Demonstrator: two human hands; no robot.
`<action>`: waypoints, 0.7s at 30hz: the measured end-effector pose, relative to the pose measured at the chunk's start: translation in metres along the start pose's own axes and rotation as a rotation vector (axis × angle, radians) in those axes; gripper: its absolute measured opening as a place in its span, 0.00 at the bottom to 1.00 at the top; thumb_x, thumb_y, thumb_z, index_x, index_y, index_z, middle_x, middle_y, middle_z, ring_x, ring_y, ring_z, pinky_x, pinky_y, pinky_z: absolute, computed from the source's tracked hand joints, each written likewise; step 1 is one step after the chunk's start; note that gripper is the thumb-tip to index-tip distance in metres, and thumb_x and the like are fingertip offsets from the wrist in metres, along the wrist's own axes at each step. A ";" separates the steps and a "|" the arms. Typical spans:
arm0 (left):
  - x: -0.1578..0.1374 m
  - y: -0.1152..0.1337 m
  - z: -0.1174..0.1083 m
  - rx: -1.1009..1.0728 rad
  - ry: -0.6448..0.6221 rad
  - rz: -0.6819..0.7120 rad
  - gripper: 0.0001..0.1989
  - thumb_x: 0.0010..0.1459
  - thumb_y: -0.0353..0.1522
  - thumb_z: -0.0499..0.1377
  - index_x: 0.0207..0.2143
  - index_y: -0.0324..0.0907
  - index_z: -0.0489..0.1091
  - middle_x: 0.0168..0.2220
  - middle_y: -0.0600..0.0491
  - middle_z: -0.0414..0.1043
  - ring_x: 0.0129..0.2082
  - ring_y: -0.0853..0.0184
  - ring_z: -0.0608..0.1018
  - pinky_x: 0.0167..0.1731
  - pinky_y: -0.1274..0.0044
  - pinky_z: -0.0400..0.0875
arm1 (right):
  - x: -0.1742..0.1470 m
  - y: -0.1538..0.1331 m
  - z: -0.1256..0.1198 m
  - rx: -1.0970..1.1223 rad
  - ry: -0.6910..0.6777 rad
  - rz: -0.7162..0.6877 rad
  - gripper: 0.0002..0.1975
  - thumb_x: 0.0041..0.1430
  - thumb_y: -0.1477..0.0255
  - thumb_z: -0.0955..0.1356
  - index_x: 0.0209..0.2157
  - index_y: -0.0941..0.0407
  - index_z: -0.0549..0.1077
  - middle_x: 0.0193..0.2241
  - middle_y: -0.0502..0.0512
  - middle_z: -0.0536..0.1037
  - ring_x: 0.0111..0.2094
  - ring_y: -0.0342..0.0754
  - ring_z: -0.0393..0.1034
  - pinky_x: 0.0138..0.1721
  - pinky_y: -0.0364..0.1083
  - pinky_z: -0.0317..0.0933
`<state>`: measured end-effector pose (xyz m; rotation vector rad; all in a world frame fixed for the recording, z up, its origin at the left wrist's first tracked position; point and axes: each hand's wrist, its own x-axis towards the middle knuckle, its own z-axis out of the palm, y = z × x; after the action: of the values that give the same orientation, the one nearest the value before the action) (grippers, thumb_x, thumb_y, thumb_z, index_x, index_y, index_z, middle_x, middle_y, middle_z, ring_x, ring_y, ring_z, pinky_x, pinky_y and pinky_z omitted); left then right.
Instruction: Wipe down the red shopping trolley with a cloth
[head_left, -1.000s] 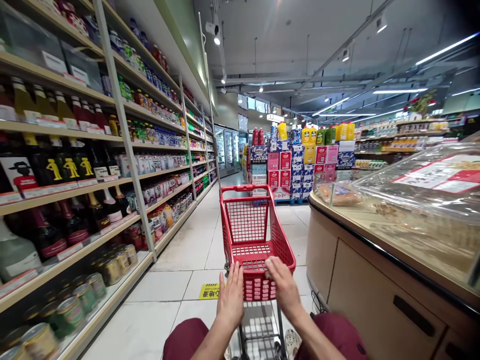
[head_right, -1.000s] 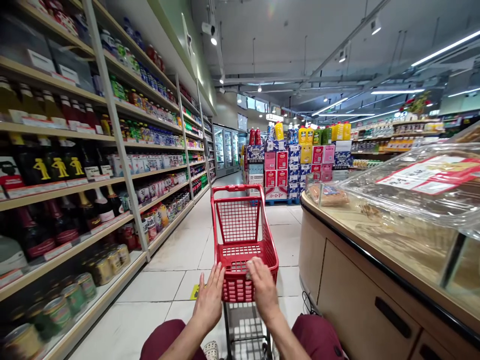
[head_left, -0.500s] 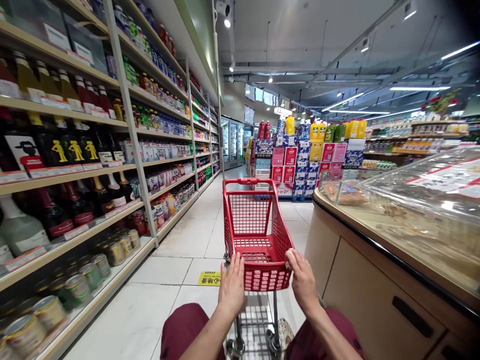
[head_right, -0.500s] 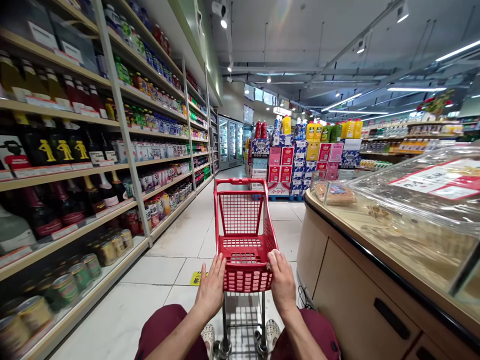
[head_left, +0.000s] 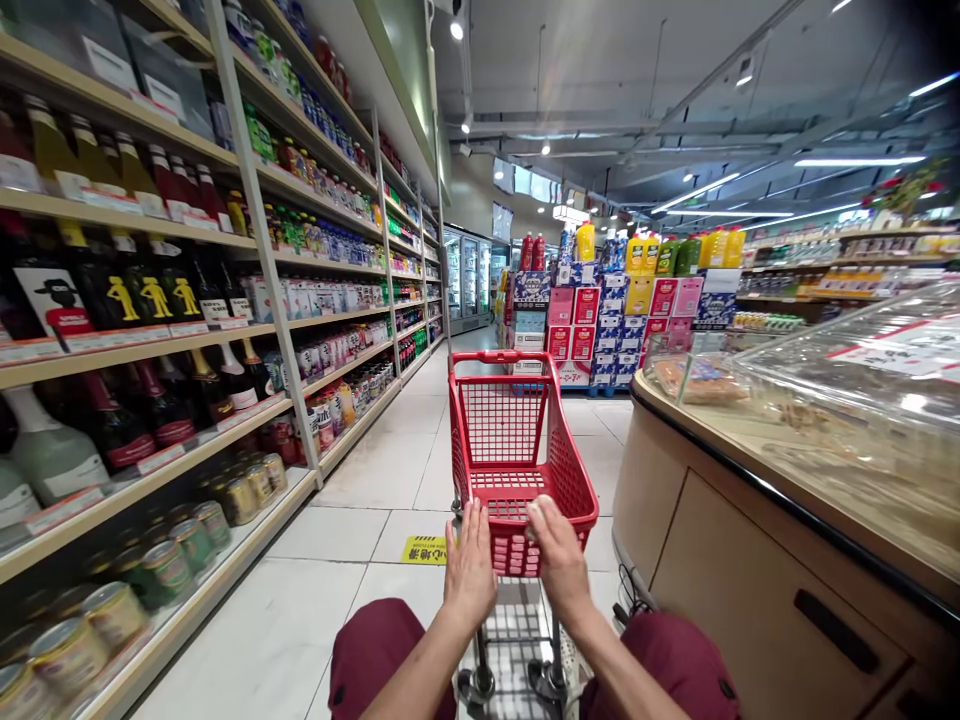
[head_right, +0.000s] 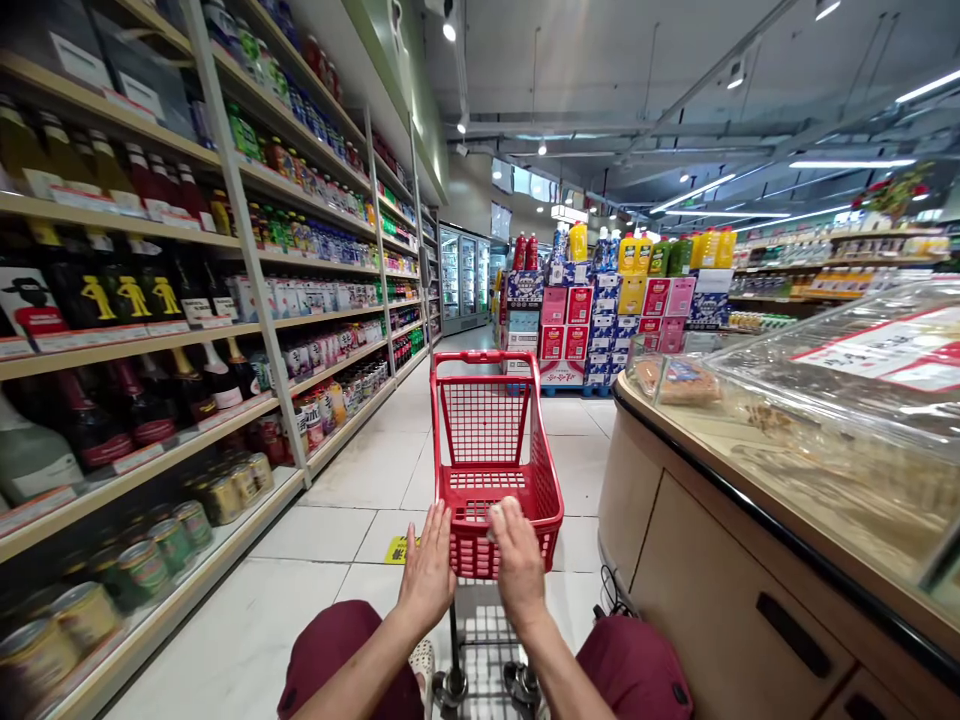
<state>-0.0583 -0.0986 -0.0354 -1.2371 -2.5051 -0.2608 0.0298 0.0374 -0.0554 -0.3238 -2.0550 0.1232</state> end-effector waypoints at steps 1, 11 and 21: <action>0.000 -0.002 0.000 0.009 -0.001 -0.017 0.39 0.45 0.22 0.46 0.60 0.35 0.34 0.62 0.47 0.38 0.61 0.62 0.39 0.58 0.60 0.39 | 0.001 -0.010 0.006 0.027 -0.023 -0.033 0.28 0.55 0.84 0.54 0.56 0.51 0.57 0.55 0.56 0.60 0.57 0.47 0.51 0.53 0.53 0.55; -0.004 -0.016 -0.005 0.020 -0.058 -0.068 0.39 0.43 0.21 0.45 0.60 0.34 0.37 0.62 0.47 0.36 0.61 0.64 0.39 0.58 0.61 0.36 | 0.005 -0.003 0.001 0.007 0.016 0.042 0.28 0.54 0.86 0.54 0.55 0.52 0.59 0.54 0.56 0.63 0.56 0.47 0.53 0.53 0.53 0.56; -0.006 -0.035 -0.006 0.075 -0.053 -0.087 0.38 0.44 0.21 0.45 0.60 0.34 0.40 0.62 0.46 0.37 0.61 0.64 0.40 0.58 0.61 0.38 | 0.001 -0.042 0.021 0.076 -0.057 -0.390 0.19 0.59 0.80 0.57 0.50 0.54 0.65 0.52 0.53 0.66 0.57 0.48 0.51 0.54 0.53 0.55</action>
<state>-0.0811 -0.1258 -0.0327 -1.1218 -2.5928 -0.1554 0.0034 -0.0012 -0.0558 0.1317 -2.1238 -0.0289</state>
